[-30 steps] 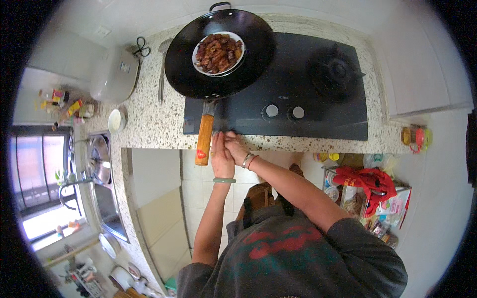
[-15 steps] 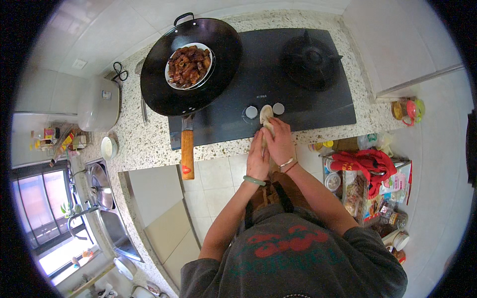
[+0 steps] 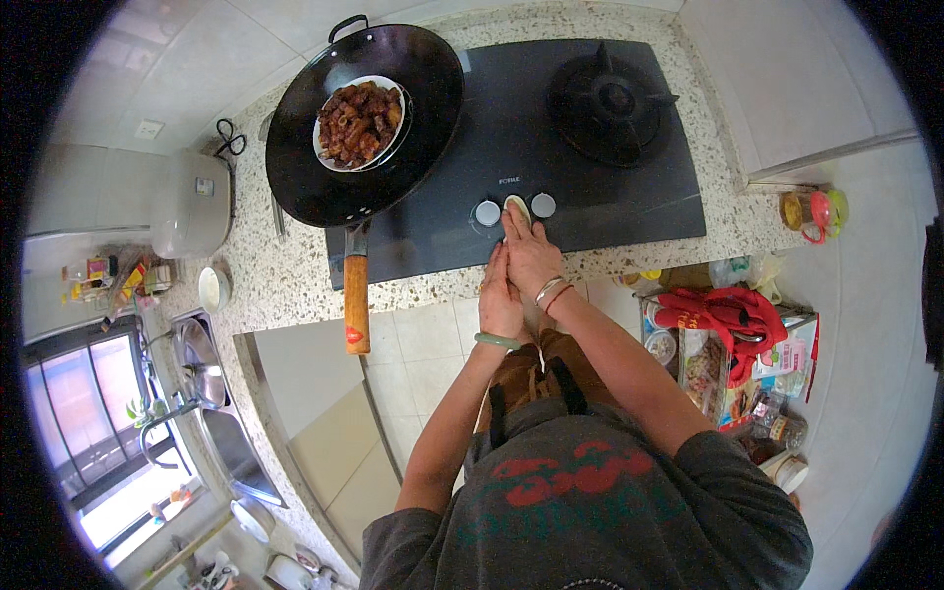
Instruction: The person washes a white bowl and chopsticks in the sink using a sponge and running water. They then wipe the sink and the stovetop with a cloth. Finally, the person moves a plate of cooked meat from the stove to a dining table and arranges items on the table.
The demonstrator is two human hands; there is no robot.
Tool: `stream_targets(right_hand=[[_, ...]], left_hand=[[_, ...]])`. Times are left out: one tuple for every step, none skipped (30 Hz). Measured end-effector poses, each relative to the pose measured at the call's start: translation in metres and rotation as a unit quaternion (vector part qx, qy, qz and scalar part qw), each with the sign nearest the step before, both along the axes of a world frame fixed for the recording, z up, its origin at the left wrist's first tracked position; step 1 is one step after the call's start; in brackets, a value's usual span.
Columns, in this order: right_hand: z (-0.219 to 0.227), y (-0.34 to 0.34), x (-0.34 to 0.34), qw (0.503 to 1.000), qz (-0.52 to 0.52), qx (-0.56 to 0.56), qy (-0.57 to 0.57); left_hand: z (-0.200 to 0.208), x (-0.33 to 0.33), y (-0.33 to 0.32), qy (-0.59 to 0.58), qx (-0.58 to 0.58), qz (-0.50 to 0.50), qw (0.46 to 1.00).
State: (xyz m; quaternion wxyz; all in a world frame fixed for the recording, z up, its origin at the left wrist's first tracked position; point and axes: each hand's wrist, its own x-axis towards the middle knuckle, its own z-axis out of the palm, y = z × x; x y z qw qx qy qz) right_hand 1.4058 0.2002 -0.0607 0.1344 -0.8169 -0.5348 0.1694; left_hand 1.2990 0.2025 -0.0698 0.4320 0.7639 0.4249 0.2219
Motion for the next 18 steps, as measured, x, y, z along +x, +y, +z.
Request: stream_targets(right_hand=[[-0.002,-0.001,0.001,1.000,0.004,0.004,0.010],[-0.003,-0.003,0.002,1.000,0.008,0.007,0.020],[-0.004,-0.005,0.002,1.000,0.016,0.004,0.024],[-0.003,-0.009,0.002,0.999,0.024,0.001,0.027],[-0.002,-0.012,0.001,0.999,0.031,-0.002,0.030],[-0.003,-0.014,-0.001,0.999,0.035,0.005,0.030],[-0.005,-0.015,-0.003,0.999,0.040,0.013,0.032],[-0.007,-0.016,-0.005,0.998,0.045,0.020,0.033],[-0.008,-0.019,-0.006,0.998,0.046,0.019,0.049],[-0.009,-0.021,-0.009,0.997,0.056,0.022,0.050],[-0.009,-0.023,-0.012,0.996,0.066,0.025,0.051],[-0.011,-0.025,-0.015,0.995,0.076,0.028,0.052],[-0.016,-0.027,-0.018,0.988,0.086,0.094,0.092],[-0.023,-0.028,-0.017,0.980,0.104,0.133,0.103],[-0.029,-0.028,-0.016,0.971,0.121,0.171,0.114],[-0.025,-0.027,-0.018,0.959,0.143,0.209,0.128],[-0.019,-0.031,-0.019,0.952,0.117,0.201,0.197],[-0.014,-0.035,-0.017,0.953,0.092,0.219,0.186]], left_hand=[[0.000,0.000,0.000,-0.002,0.006,-0.002,1.000],[0.001,0.000,-0.001,-0.004,0.013,-0.004,1.000],[0.002,-0.001,-0.003,0.001,-0.003,-0.004,1.000],[0.006,-0.001,-0.006,0.005,-0.019,-0.004,1.000],[0.009,-0.002,-0.008,0.009,-0.035,-0.005,0.999],[0.010,-0.003,-0.010,0.001,-0.045,0.000,0.999],[0.011,-0.005,-0.011,-0.005,-0.055,0.005,0.998],[0.013,-0.007,-0.012,-0.011,-0.065,0.010,0.998],[0.010,-0.010,-0.015,-0.008,-0.064,0.012,0.998],[0.008,-0.014,-0.018,-0.006,-0.061,0.015,0.998],[0.006,-0.019,-0.020,-0.003,-0.058,0.017,0.998],[0.004,-0.024,-0.023,-0.010,-0.068,0.028,0.997],[0.006,-0.028,-0.025,-0.016,-0.078,0.039,0.996],[0.007,-0.030,-0.027,-0.023,-0.089,0.047,0.995],[0.004,-0.031,-0.028,-0.034,-0.127,0.062,0.989],[0.007,-0.032,-0.027,-0.046,-0.126,0.071,0.988],[0.010,-0.032,-0.028,-0.058,-0.125,0.079,0.987],[0.014,-0.032,-0.029,-0.071,-0.125,0.088,0.986]])
